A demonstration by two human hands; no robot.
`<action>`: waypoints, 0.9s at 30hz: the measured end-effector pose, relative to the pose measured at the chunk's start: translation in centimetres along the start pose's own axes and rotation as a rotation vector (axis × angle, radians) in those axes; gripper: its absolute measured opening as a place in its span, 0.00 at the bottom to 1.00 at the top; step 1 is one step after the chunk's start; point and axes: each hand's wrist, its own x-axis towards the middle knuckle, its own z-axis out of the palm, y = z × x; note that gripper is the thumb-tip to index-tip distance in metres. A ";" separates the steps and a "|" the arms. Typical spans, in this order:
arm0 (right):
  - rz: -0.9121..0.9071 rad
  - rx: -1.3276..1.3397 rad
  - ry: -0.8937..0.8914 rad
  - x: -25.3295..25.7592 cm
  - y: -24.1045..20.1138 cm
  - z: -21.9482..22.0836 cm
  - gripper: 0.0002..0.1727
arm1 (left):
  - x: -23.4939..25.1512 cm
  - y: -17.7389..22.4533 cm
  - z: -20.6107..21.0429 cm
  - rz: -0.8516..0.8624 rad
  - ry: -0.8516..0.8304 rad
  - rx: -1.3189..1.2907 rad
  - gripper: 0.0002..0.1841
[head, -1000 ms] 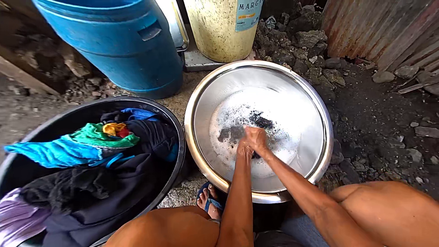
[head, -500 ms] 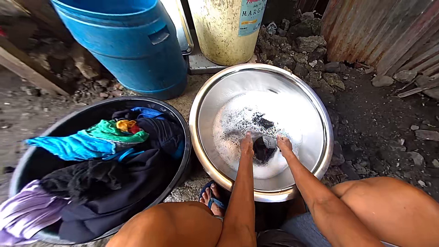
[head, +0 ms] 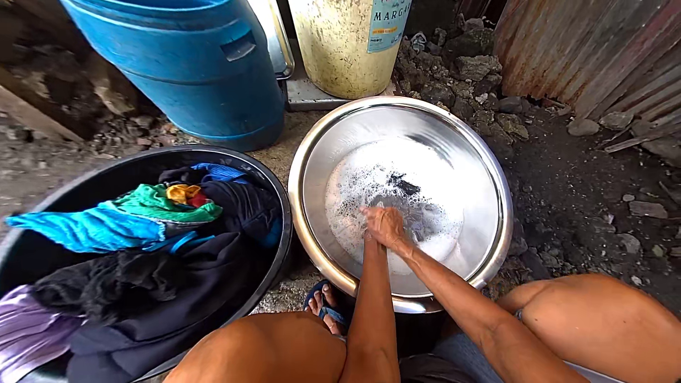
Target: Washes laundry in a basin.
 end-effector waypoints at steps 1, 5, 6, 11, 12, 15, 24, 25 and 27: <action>0.078 0.008 0.051 0.8 1.4 -0.3 0.31 | 2.4 -1.4 1.5 0.051 0.040 -0.143 0.19; 0.198 0.053 0.174 2.3 3.3 -0.4 0.34 | 4.7 -1.7 3.2 0.060 -0.073 -0.439 0.20; 0.168 0.081 0.149 1.6 2.3 -0.3 0.34 | 4.3 -2.2 2.4 0.166 -0.049 -0.409 0.18; -0.019 0.145 0.130 0.2 1.0 1.1 0.32 | 4.1 -4.4 0.0 0.316 -0.026 -0.466 0.22; 0.029 0.174 0.187 1.3 2.8 0.8 0.31 | 3.8 -2.7 1.3 0.183 -0.006 -0.398 0.19; 0.258 0.130 0.273 3.9 9.0 0.4 0.31 | 3.9 -1.3 3.9 -0.040 -0.154 -0.243 0.22; 0.400 0.755 0.151 4.0 14.1 4.9 0.29 | 6.3 -3.2 1.8 -0.134 0.136 -0.043 0.30; 0.307 0.774 0.113 3.6 12.1 5.4 0.29 | 6.2 -3.6 2.1 -0.176 0.150 -0.110 0.30; 0.105 0.635 0.061 2.7 7.0 4.8 0.28 | 5.3 -4.2 2.0 -0.100 0.157 -0.211 0.27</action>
